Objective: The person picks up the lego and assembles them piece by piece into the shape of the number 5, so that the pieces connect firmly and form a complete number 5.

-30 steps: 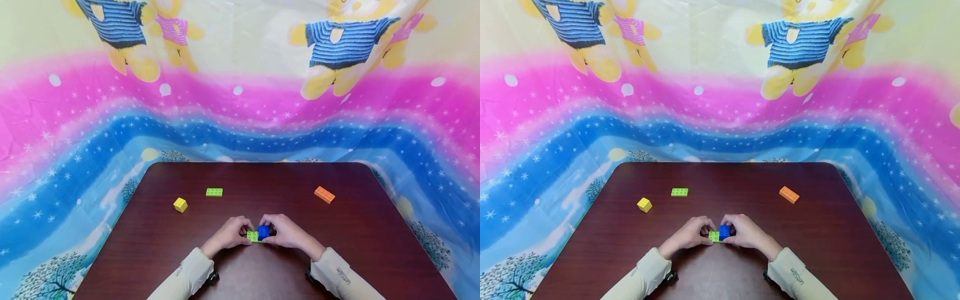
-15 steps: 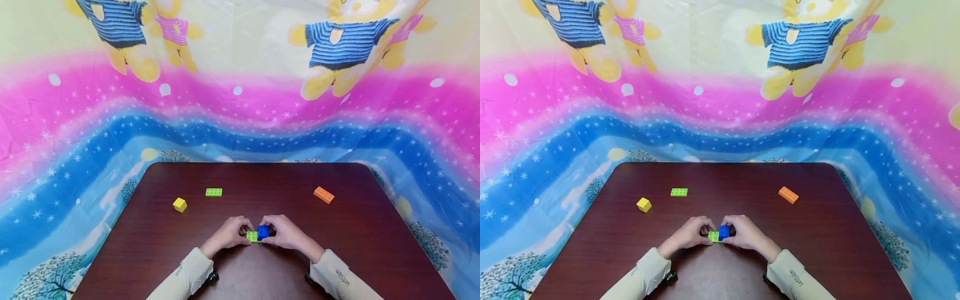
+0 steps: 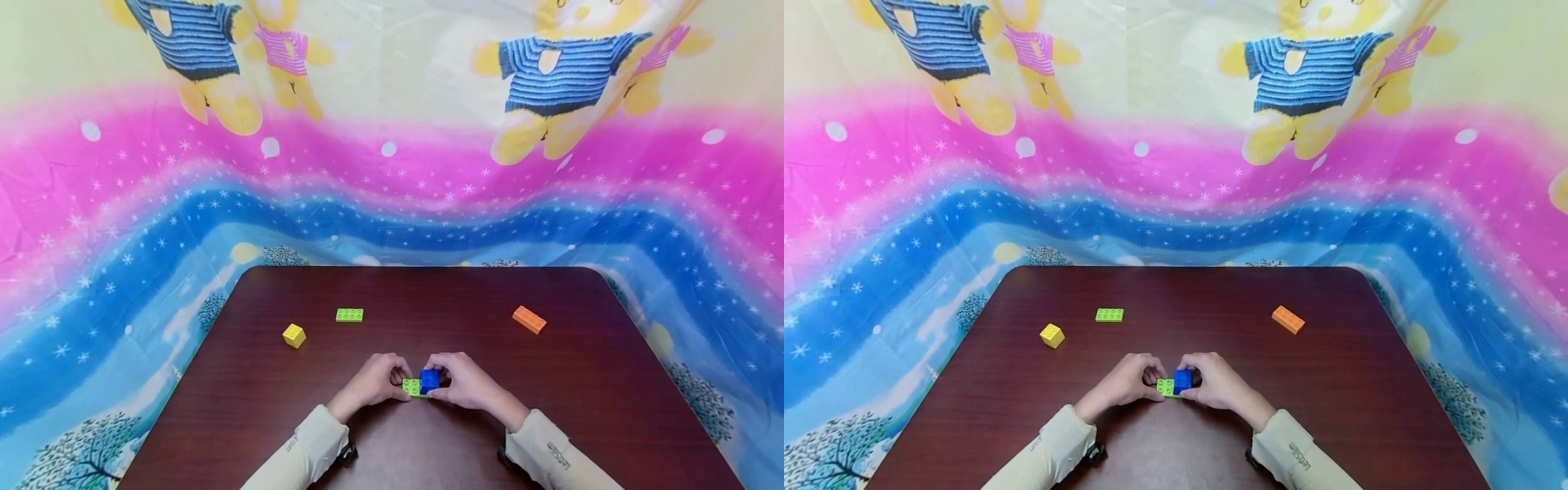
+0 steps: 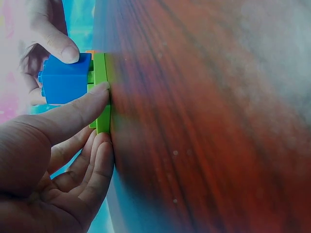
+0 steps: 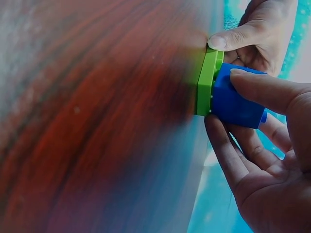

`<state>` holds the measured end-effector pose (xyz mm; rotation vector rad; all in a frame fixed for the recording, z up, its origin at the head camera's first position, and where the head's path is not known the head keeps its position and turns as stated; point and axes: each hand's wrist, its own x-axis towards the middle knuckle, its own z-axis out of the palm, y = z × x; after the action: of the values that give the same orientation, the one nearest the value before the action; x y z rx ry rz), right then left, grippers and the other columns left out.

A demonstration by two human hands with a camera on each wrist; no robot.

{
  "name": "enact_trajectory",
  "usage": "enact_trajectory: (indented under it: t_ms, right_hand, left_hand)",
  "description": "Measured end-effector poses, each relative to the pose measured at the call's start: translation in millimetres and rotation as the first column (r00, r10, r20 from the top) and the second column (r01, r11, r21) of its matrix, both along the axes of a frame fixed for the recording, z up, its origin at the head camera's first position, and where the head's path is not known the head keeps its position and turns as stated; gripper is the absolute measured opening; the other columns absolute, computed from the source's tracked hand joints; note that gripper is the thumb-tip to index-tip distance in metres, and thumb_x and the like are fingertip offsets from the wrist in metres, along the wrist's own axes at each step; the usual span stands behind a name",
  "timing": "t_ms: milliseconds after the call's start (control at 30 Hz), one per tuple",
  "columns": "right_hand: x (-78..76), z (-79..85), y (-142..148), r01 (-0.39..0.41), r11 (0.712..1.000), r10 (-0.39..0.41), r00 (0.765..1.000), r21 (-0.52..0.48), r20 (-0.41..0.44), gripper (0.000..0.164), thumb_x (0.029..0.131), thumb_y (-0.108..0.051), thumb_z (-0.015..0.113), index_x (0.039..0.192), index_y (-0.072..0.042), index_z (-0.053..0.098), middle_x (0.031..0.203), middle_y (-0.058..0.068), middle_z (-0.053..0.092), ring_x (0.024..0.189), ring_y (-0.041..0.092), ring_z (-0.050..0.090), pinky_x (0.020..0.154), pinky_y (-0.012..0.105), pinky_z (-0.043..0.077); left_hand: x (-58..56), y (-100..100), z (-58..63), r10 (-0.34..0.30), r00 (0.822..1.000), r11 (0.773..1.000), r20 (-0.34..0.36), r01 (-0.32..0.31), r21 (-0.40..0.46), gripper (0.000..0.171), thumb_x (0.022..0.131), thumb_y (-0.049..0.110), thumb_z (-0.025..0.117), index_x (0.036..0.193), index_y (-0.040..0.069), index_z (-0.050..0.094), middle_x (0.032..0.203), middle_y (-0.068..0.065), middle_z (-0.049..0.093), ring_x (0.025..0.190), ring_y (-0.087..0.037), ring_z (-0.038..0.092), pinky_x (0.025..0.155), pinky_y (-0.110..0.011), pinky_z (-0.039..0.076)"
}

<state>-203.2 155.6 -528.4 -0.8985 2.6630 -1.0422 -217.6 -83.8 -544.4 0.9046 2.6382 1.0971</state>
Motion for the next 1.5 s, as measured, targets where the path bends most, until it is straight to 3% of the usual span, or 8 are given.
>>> enact_trajectory:
  t_ms: [533,800,1033,1500]
  right_hand:
    - [0.6,-2.6,-1.8,0.032,0.999,-0.032,0.999,-0.009,-0.006,0.026,0.081,-0.015,0.09,0.099,-0.02,0.072,0.094,-0.008,0.071,0.081,0.001,0.065,0.072,0.021,0.057]
    - [1.7,-1.0,-3.5,0.055,0.997,-0.05,0.994,0.045,-0.095,0.027,0.079,-0.018,0.091,0.099,-0.022,0.073,0.093,-0.011,0.07,0.081,0.004,0.062,0.073,0.026,0.056]
    - [2.7,-2.5,-5.5,0.041,0.997,-0.031,0.99,0.071,-0.135,0.026,0.079,-0.021,0.091,0.1,-0.022,0.076,0.09,-0.012,0.07,0.078,0.004,0.061,0.071,0.022,0.052]
    - [-0.3,-2.7,-3.0,0.058,0.995,-0.052,0.996,0.085,-0.075,0.028,0.08,-0.023,0.091,0.104,-0.021,0.077,0.097,-0.01,0.075,0.083,0.004,0.063,0.077,0.025,0.057]
  left_hand:
    - [1.3,0.8,2.2,0.012,1.0,1.0,-0.001,-0.012,-0.026,0.03,0.071,0.013,0.096,0.093,0.009,0.077,0.083,0.002,0.07,0.076,-0.008,0.065,0.07,-0.016,0.053]
    - [0.0,1.9,4.5,0.026,1.0,0.999,0.002,-0.026,-0.035,0.031,0.07,0.013,0.097,0.093,0.009,0.077,0.084,0.0,0.07,0.077,-0.009,0.066,0.071,-0.016,0.053]
    - [0.7,2.4,3.8,0.019,1.0,0.999,0.011,-0.019,-0.033,0.031,0.07,0.013,0.097,0.093,0.009,0.077,0.083,0.0,0.07,0.076,-0.008,0.066,0.07,-0.017,0.053]
    - [0.8,2.2,2.0,0.015,1.0,0.999,-0.005,-0.015,-0.039,0.031,0.069,0.013,0.097,0.092,0.01,0.076,0.082,0.002,0.069,0.075,-0.008,0.066,0.07,-0.016,0.052]
